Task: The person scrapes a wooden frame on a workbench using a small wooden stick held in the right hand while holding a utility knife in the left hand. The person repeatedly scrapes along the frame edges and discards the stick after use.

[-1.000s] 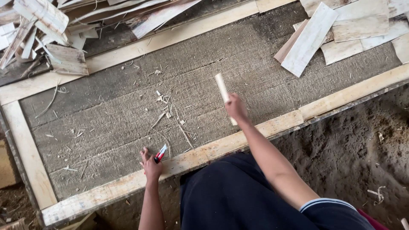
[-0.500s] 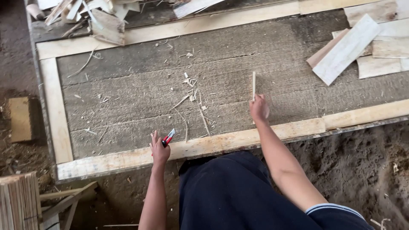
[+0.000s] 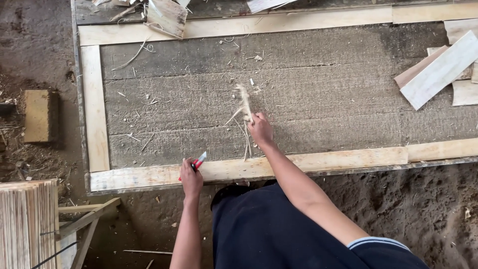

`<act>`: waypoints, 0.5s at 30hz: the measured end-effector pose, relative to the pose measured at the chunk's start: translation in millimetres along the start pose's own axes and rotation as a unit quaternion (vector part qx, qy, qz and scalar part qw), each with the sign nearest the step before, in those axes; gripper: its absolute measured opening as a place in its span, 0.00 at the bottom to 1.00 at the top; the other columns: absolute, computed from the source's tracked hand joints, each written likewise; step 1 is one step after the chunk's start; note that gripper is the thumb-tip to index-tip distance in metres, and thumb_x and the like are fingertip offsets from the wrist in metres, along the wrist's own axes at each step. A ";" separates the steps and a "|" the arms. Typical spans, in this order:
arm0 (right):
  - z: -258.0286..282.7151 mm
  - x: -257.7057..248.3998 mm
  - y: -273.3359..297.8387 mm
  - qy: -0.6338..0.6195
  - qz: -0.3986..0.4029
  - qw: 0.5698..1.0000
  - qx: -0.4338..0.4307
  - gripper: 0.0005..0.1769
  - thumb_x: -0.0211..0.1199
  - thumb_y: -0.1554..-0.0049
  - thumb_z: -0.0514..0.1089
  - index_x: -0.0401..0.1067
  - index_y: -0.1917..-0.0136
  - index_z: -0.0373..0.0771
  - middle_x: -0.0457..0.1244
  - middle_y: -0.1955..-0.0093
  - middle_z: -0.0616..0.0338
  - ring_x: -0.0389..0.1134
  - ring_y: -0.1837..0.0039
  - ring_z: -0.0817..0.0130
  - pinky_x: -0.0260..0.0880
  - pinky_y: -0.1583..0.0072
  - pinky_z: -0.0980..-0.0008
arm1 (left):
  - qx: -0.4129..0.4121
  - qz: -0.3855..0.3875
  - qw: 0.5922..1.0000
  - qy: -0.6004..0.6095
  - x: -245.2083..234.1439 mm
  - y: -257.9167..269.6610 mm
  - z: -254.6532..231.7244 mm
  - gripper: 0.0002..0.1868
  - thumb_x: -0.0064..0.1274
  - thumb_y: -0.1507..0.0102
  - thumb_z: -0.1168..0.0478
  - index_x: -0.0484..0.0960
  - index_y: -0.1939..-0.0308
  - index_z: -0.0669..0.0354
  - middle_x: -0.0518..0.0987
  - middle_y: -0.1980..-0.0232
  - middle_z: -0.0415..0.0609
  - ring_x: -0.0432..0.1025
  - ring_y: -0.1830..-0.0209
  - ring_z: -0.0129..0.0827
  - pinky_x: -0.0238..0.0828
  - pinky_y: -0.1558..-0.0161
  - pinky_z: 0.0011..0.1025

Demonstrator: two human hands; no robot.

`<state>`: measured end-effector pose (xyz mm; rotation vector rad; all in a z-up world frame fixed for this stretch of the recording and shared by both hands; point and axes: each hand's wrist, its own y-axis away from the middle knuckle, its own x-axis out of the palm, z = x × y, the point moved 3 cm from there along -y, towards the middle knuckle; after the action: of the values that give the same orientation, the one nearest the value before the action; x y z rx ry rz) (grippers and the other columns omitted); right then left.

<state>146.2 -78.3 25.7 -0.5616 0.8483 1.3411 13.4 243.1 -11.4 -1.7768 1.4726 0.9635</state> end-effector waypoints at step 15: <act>-149.1 -26.3 33.1 0.111 -0.120 0.979 0.121 0.09 0.58 0.41 0.44 0.69 0.48 0.39 0.62 0.54 0.54 0.71 0.52 0.48 0.74 0.54 0.46 | 0.003 -0.186 0.946 -0.267 -0.8 -79.7 44.2 0.20 0.59 0.38 0.48 0.72 0.48 0.49 0.72 0.57 0.43 0.68 0.58 0.37 0.66 0.56 0.37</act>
<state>82.9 -204.6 -38.1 -0.6074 1.0723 0.9520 85.6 294.4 -33.0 -1.5445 0.7677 1.1179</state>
